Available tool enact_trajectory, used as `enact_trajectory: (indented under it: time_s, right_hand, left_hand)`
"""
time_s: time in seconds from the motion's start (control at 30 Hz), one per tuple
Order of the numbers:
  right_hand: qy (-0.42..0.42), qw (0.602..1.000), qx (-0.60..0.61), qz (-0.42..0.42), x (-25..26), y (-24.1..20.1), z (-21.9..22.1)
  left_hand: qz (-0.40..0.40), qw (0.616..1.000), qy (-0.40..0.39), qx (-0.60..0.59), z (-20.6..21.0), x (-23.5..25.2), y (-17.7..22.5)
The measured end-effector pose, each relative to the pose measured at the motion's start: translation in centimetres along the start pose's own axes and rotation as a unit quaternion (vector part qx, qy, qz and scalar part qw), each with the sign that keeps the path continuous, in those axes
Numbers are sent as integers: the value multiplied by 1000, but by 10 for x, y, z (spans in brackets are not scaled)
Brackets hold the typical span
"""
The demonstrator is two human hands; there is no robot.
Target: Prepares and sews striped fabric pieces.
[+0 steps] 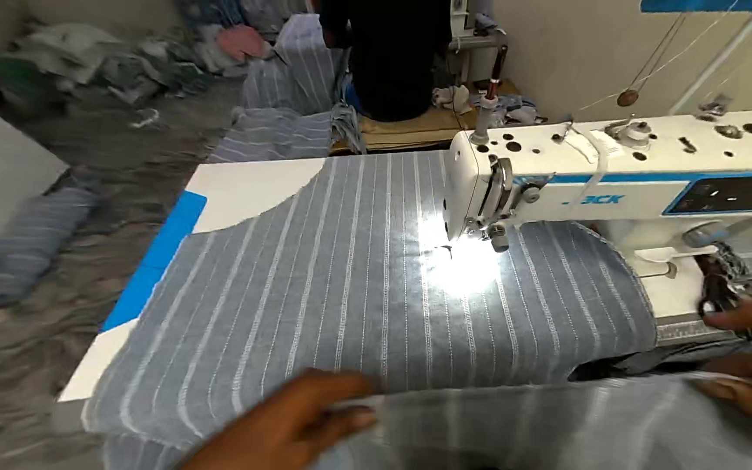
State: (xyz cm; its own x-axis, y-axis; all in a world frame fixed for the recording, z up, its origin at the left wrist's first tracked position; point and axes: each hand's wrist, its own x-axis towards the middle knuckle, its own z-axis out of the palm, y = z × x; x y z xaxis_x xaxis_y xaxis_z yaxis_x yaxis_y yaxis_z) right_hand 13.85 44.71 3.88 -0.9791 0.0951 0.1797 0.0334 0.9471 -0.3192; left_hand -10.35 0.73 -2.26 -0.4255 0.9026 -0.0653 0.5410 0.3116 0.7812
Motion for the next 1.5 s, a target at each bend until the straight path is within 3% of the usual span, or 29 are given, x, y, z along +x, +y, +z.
enact_trajectory:
  time_s: [0.13, 0.23, 0.37, 0.47, 0.53, 0.73, 0.97, 1.5]
  right_hand:
    - [37, 988, 136, 70, 67, 26, 78]
    - [79, 956, 247, 134, 130, 24, 121]
    - [114, 957, 168, 208, 175, 23, 165]
    - [137, 961, 63, 231, 163, 18, 191]
    - [130, 963, 51, 230, 148, 16, 190]
    - [106, 962, 133, 213, 129, 16, 157]
    - [116, 969, 20, 216, 137, 37, 187]
    - [148, 952, 56, 262, 139, 29, 188]
  left_hand:
    - [-139, 980, 91, 107, -92, -13, -26]
    - [-238, 950, 176, 101, -120, 15, -58]
    - [-309, 898, 293, 113, -104, 46, -117]
    - [-328, 848, 371, 190, -71, 44, -138]
    - [-301, 848, 394, 191, -56, 28, -139]
    - [-273, 861, 379, 203, -64, 7, -116]
    - [-296, 847, 339, 282, -63, 24, -143]
    - [-288, 827, 346, 336, -59, 24, -142]
